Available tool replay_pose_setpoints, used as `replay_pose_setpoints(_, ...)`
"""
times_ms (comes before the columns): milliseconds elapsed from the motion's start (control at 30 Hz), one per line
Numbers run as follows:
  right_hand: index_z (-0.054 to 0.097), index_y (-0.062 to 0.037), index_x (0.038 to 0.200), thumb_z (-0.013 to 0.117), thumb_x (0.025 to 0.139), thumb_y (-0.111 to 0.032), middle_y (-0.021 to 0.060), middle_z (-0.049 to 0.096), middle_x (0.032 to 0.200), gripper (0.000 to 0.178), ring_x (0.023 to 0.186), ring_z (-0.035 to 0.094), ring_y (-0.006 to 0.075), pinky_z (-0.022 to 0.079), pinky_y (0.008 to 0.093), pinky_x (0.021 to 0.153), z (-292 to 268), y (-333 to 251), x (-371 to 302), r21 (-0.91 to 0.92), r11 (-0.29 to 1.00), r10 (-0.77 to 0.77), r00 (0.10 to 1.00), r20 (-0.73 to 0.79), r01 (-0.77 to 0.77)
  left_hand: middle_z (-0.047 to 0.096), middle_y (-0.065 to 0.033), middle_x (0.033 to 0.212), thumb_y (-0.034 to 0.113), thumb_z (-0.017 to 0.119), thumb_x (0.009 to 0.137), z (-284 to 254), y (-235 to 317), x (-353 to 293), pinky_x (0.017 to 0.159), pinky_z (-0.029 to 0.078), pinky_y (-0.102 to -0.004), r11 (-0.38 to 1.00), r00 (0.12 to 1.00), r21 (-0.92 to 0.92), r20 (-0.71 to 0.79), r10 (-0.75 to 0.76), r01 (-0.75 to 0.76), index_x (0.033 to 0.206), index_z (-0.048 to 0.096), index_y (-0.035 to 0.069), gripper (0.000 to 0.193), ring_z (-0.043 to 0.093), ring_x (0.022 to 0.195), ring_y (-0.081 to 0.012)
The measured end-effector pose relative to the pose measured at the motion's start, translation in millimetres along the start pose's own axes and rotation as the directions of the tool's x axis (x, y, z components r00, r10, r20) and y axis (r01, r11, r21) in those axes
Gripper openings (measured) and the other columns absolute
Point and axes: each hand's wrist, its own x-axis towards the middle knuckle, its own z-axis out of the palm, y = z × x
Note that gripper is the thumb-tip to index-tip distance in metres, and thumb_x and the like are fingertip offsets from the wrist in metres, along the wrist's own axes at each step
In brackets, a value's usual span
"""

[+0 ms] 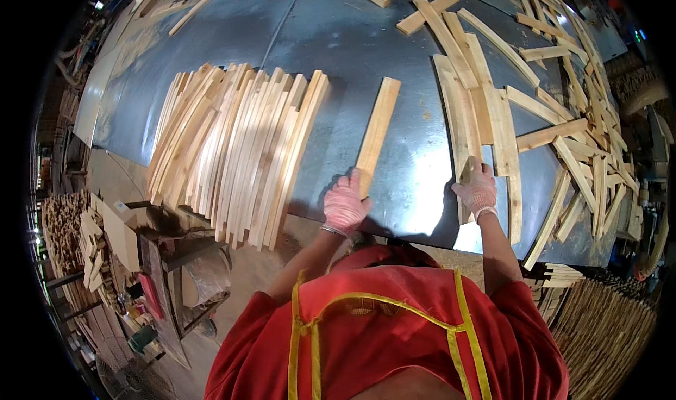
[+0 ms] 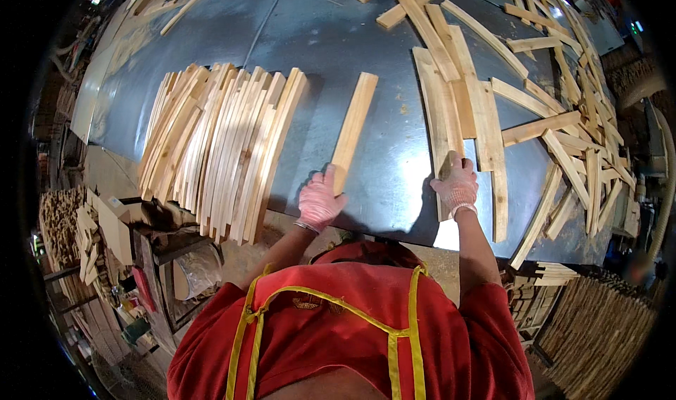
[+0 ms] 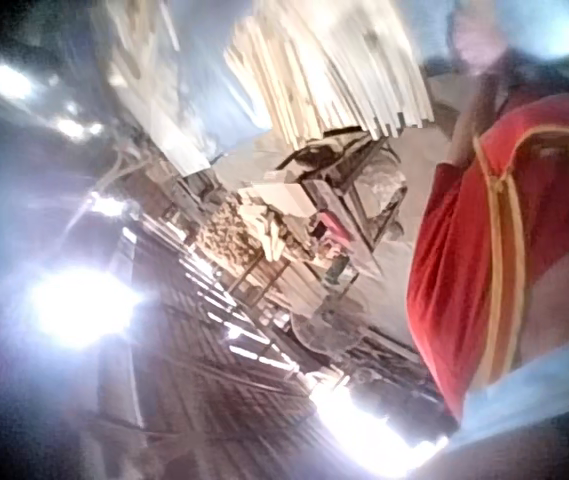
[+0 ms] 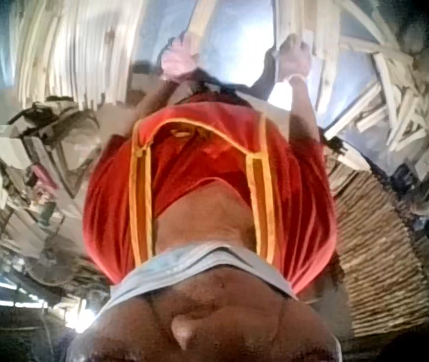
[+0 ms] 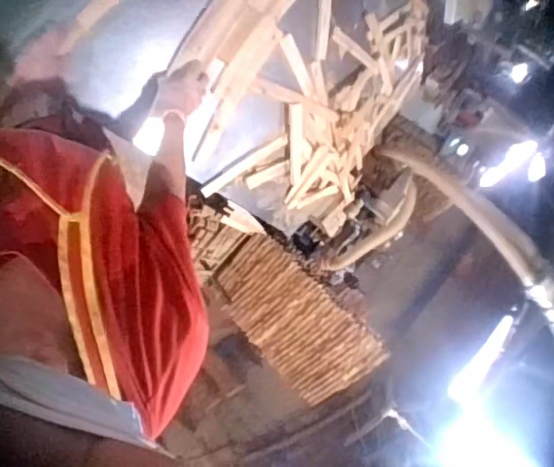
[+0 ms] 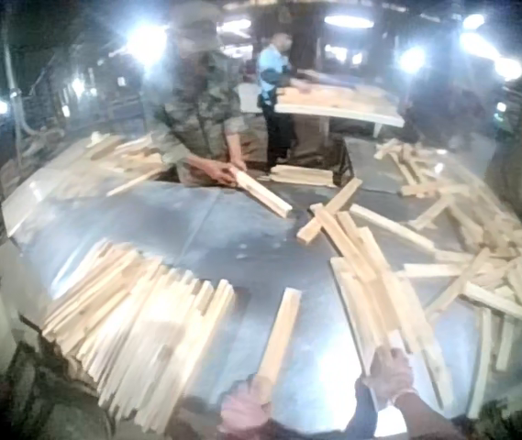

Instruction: The person sorts and stacks thin wooden slats on a large metal table. They pick up individual pieces from a scattered pile and arrange them into neat, aligned stacks.

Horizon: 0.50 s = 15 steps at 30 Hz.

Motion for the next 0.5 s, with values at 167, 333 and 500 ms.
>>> replay_pose_setpoints(167,0.072,-0.0007,0.111,0.063,0.094,-0.034,0.0262,0.07,0.117,0.039,0.107,0.069,0.0441,0.055,0.0476,0.095,10,76,37,0.083,0.994,-0.07,0.996,-0.052,0.075,0.071,-0.0106,0.11,0.02,0.07,0.092,14,-30,18,0.083,0.057,-0.0383,0.568,0.994,-0.819,0.108,0.017,0.079,0.138,0.059,0.003,0.05,0.069,0.091,-0.0246)
replay_pose_setpoints(333,0.067,-0.0033,0.123,0.076,0.086,-0.039,0.0243,0.068,0.125,0.052,0.113,0.067,0.0457,0.055,0.0508,0.098,13,53,11,0.102,0.995,-0.009,0.989,-0.145,0.024,0.069,-0.0017,0.098,0.018,0.069,0.094,15,-22,1,0.078,0.053,-0.0309,0.195,0.972,-0.952,0.235,-0.021,0.234,0.12,0.069,0.002,0.03,0.062,0.086,-0.0126)
replay_pose_setpoints(500,0.063,-0.0011,0.125,0.081,0.082,-0.031,0.0232,0.07,0.116,0.055,0.108,0.07,0.0408,0.057,0.0476,0.096,27,15,-14,0.162,0.984,-0.03,0.969,-0.247,0.071,0.069,-0.0126,0.092,0.025,0.066,0.094,6,-22,-23,0.078,0.052,-0.0377,0.53,0.979,-0.825,0.138,-0.151,0.198,0.116,0.068,0.003,0.03,0.063,0.084,-0.0232)
